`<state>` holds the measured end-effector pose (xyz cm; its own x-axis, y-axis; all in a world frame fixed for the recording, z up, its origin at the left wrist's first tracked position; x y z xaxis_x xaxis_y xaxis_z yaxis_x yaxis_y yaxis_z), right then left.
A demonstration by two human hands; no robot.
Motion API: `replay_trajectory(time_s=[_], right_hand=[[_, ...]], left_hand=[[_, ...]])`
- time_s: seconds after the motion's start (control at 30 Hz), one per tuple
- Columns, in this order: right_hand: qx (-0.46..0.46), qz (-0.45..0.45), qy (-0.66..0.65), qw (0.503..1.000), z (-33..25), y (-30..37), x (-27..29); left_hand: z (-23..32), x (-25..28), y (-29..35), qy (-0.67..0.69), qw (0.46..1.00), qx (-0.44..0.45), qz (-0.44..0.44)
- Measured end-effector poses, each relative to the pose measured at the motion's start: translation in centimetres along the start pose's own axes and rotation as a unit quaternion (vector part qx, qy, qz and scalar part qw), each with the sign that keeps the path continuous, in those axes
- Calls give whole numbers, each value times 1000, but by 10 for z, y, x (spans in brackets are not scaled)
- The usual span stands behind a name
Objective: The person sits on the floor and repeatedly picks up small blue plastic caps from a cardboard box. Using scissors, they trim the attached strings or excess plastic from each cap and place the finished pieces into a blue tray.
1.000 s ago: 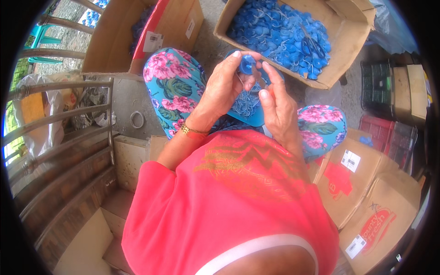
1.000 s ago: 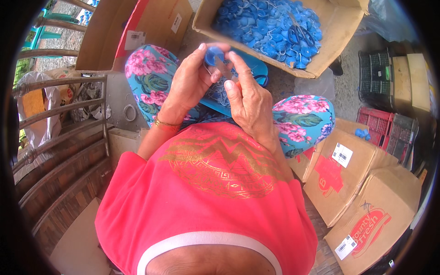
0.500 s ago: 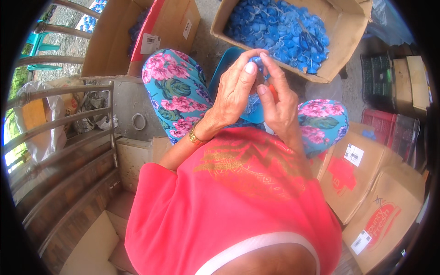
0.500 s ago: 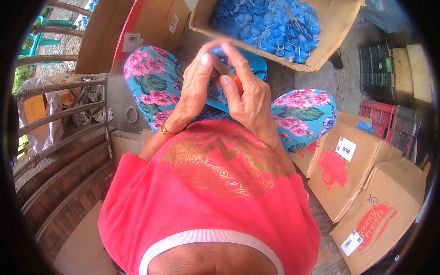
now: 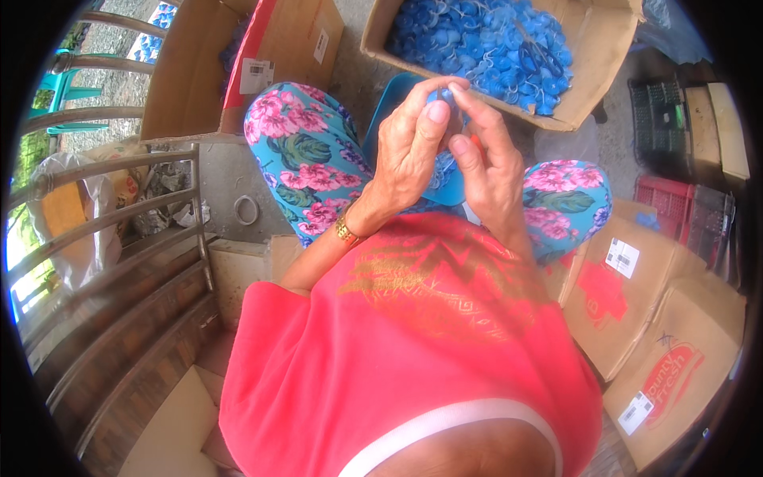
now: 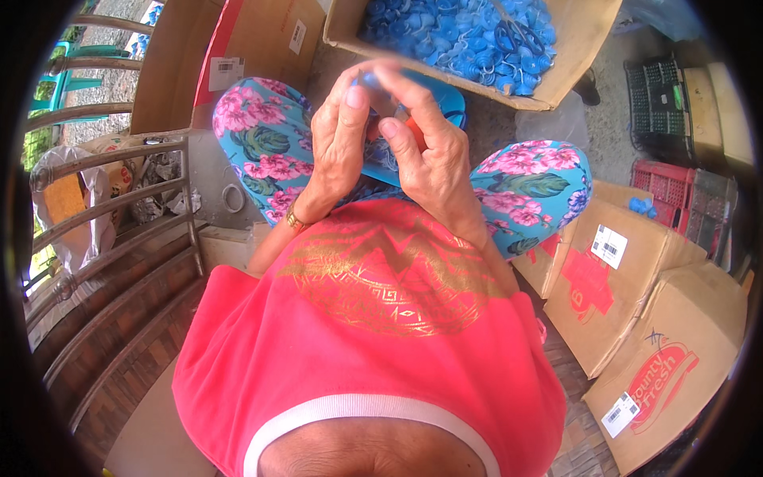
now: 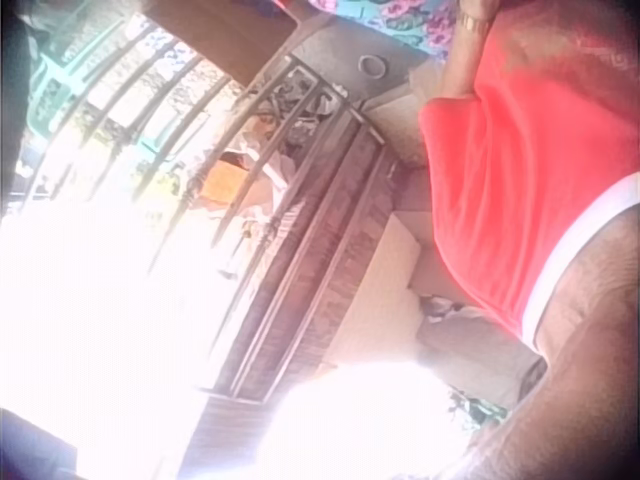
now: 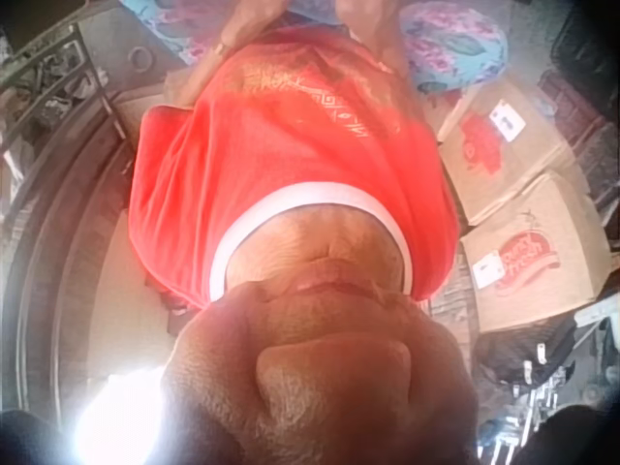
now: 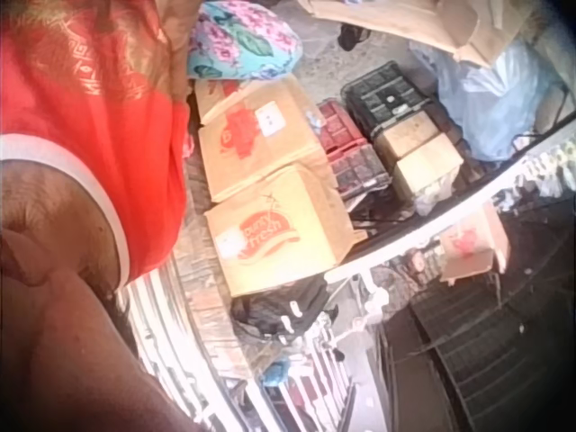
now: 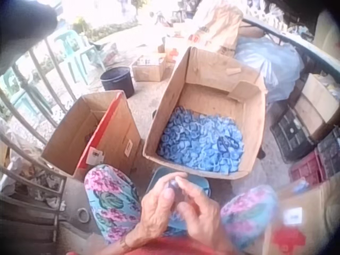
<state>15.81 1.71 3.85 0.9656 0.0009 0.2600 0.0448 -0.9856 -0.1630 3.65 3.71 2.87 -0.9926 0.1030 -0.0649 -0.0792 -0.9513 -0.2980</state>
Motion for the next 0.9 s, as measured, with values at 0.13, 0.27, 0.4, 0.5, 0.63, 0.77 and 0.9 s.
replay_trajectory(time_s=[0.13, 0.27, 0.4, 0.5, 0.63, 0.77, 0.9], right_hand=[[-4, 10, 36, 999, 3, -1, 4], [37, 26, 25, 999, 0, -4, 5], [91, 55, 31, 994, 10, -9, 3], [-34, 8, -63, 997, 16, -7, 6], [-152, -89, -257, 950, 15, 5, 8], [-143, -76, -94, 982, 9, 7, 15], [-73, -62, 51, 994, -2, 8, 11]], left_hand=[[2, 1, -5, -49, 998, -30, -13], [0, -1, -6, -36, 999, -4, -16], [-7, -3, -1, -82, 995, -59, 24], [-5, -4, 0, -27, 999, 9, 24], [-19, 1, -6, 172, 981, 89, -36], [-18, 3, -7, 230, 962, 146, -17], [-18, 7, -7, 172, 973, 154, -8]])
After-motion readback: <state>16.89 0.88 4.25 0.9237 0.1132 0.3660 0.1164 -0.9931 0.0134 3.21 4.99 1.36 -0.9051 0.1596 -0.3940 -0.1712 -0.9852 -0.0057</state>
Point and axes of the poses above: each hand's wrist, its own y-axis away from the middle knuckle, its own x-axis out of the back of the hand, z = x × y, the point moved 5 cm from there along -y, towards the middle knuckle, and after that the axes turned 6 degrees about -x, right-handed, at the moved point
